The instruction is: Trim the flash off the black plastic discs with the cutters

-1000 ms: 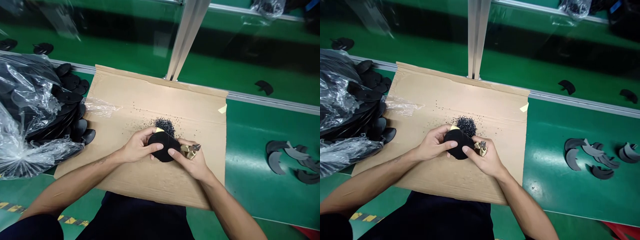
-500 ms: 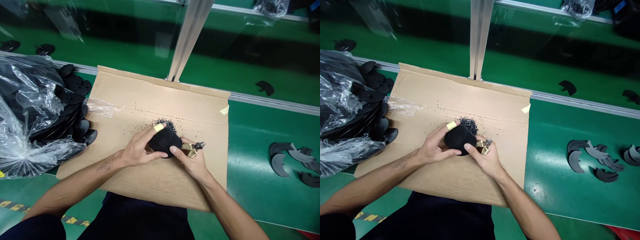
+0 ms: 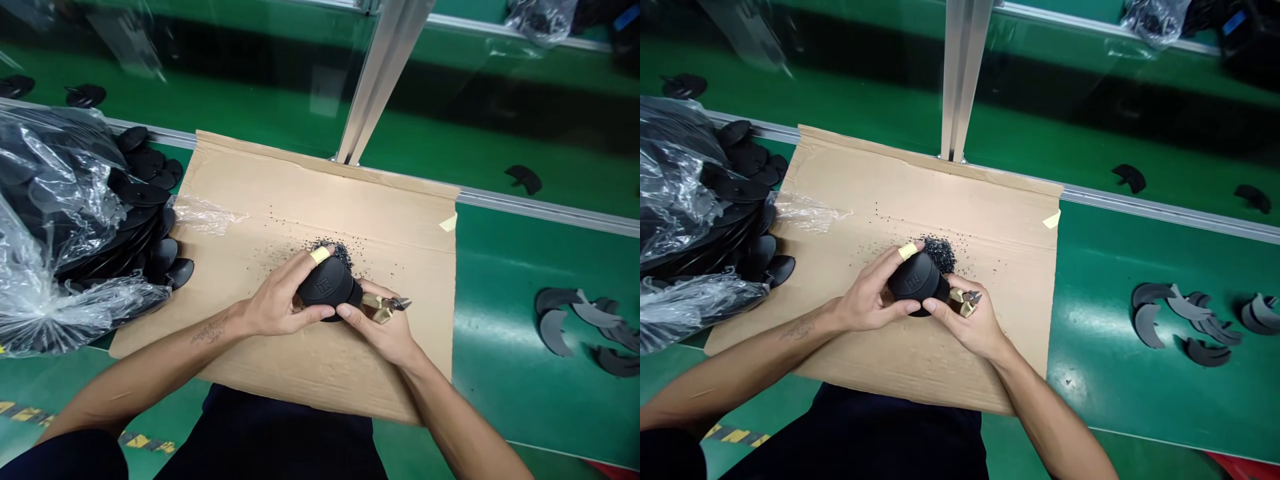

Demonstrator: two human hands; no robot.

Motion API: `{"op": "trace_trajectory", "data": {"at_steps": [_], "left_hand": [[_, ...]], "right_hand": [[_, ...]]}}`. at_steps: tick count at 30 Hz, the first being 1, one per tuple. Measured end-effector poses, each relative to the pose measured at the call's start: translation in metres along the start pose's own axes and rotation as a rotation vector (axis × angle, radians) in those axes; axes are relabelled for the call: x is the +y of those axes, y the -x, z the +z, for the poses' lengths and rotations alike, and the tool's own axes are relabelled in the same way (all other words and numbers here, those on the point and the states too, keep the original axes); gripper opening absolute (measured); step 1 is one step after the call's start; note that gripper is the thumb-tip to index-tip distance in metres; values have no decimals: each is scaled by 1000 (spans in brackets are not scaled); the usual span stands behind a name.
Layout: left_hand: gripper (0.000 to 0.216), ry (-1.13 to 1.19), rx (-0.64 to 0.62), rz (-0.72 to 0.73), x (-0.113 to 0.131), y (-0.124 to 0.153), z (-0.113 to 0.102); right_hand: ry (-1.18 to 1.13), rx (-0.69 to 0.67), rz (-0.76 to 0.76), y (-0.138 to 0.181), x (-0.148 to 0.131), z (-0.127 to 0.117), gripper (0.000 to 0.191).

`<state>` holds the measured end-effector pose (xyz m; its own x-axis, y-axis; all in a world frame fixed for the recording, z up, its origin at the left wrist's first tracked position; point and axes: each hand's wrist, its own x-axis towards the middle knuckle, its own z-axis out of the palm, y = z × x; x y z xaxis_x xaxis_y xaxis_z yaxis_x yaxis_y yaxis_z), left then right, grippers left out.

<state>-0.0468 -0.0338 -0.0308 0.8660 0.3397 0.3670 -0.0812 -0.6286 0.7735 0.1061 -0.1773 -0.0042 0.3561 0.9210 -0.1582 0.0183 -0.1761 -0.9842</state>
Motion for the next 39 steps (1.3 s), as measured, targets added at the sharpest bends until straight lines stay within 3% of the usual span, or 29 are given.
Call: {"op": "trace_trajectory", "data": {"at_steps": [20,32,39], "left_hand": [[78,143,-70,-55,2,0,2],[71,100,-127,31,0,1,2],[60,-108,52,218,0,-3,-3]], "right_hand": [[27,-113,-82,0,0,-2,38],[73,-142,-147,2,1,-4,39],[70,-135,-234,2,1,-4,32]]}}
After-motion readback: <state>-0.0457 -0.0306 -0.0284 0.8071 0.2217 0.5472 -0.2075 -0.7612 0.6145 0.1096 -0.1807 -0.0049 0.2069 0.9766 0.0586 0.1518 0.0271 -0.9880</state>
